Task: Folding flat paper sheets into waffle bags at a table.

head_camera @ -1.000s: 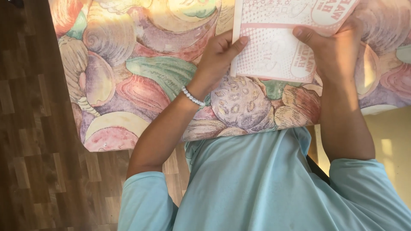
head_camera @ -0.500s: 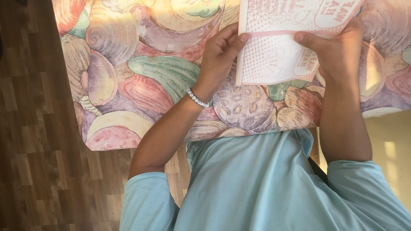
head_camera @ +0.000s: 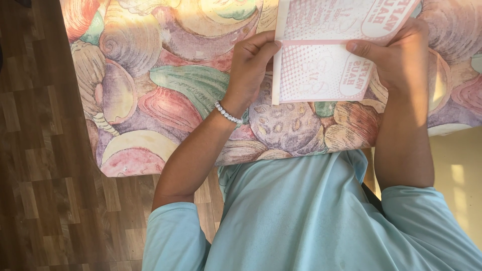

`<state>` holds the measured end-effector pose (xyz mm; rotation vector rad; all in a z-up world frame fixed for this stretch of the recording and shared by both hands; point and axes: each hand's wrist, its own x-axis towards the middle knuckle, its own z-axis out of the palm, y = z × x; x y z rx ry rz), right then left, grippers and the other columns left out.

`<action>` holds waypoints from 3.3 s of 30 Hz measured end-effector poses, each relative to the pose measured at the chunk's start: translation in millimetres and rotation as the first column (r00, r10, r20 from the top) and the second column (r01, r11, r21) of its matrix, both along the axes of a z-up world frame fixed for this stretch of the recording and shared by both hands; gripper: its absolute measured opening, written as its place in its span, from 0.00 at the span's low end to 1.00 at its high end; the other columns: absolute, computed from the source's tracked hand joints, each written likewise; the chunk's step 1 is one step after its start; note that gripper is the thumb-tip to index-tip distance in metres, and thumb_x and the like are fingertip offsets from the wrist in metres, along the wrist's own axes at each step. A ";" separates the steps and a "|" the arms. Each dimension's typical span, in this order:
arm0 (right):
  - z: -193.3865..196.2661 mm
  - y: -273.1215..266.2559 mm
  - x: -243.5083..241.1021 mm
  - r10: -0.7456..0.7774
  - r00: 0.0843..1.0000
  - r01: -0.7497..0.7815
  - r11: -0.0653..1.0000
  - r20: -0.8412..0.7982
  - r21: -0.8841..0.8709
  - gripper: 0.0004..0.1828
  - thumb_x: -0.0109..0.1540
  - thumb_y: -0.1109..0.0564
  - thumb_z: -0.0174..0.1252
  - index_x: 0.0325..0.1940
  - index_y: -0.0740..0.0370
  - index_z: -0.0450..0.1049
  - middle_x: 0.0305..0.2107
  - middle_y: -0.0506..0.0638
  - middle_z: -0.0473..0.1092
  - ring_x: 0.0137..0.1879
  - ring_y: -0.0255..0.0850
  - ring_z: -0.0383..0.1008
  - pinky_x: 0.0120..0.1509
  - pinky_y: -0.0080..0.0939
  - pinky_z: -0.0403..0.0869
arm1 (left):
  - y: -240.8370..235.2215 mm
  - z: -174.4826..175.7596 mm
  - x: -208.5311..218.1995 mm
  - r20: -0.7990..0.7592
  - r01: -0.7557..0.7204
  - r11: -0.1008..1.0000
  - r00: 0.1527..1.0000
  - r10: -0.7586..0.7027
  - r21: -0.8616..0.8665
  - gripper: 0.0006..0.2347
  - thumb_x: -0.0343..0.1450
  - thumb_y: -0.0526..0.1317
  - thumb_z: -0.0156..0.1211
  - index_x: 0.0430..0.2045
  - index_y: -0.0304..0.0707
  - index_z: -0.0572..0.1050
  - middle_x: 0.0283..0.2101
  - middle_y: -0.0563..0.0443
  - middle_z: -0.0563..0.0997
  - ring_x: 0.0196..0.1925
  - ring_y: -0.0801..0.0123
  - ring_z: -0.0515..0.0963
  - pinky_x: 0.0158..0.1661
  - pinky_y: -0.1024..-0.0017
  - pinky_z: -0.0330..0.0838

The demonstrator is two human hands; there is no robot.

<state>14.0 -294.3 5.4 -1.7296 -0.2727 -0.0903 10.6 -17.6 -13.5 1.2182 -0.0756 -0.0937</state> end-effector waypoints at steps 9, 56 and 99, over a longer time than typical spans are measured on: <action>-5.3 -7.9 5.9 0.136 0.990 -0.132 0.988 -0.048 0.074 0.05 0.70 0.69 0.60 0.48 0.65 0.79 0.49 0.63 0.77 0.52 0.44 0.82 0.52 0.28 0.79 | 7.9 9.7 9.0 -0.195 0.011 0.998 0.981 -0.024 -0.068 0.10 0.73 0.34 0.59 0.47 0.39 0.80 0.35 0.48 0.86 0.34 0.70 0.82 0.33 0.74 0.75; 36.6 58.2 30.0 -0.113 0.984 0.106 0.993 0.135 0.058 0.13 0.60 0.57 0.79 0.40 0.63 0.80 0.31 0.46 0.76 0.37 0.28 0.71 0.38 0.30 0.70 | -21.1 76.8 22.2 0.484 -0.132 0.985 0.873 0.060 0.115 0.08 0.74 0.34 0.65 0.45 0.35 0.80 0.46 0.45 0.85 0.50 0.63 0.86 0.54 0.70 0.85; 47.7 63.0 21.5 0.008 0.682 0.097 0.990 0.731 -0.101 0.15 0.67 0.68 0.71 0.50 0.76 0.70 0.44 0.70 0.75 0.51 0.58 0.80 0.55 0.52 0.81 | -11.6 89.8 24.4 0.547 -0.306 0.937 0.820 0.170 0.169 0.05 0.75 0.37 0.63 0.40 0.38 0.81 0.41 0.51 0.86 0.45 0.71 0.86 0.49 0.77 0.82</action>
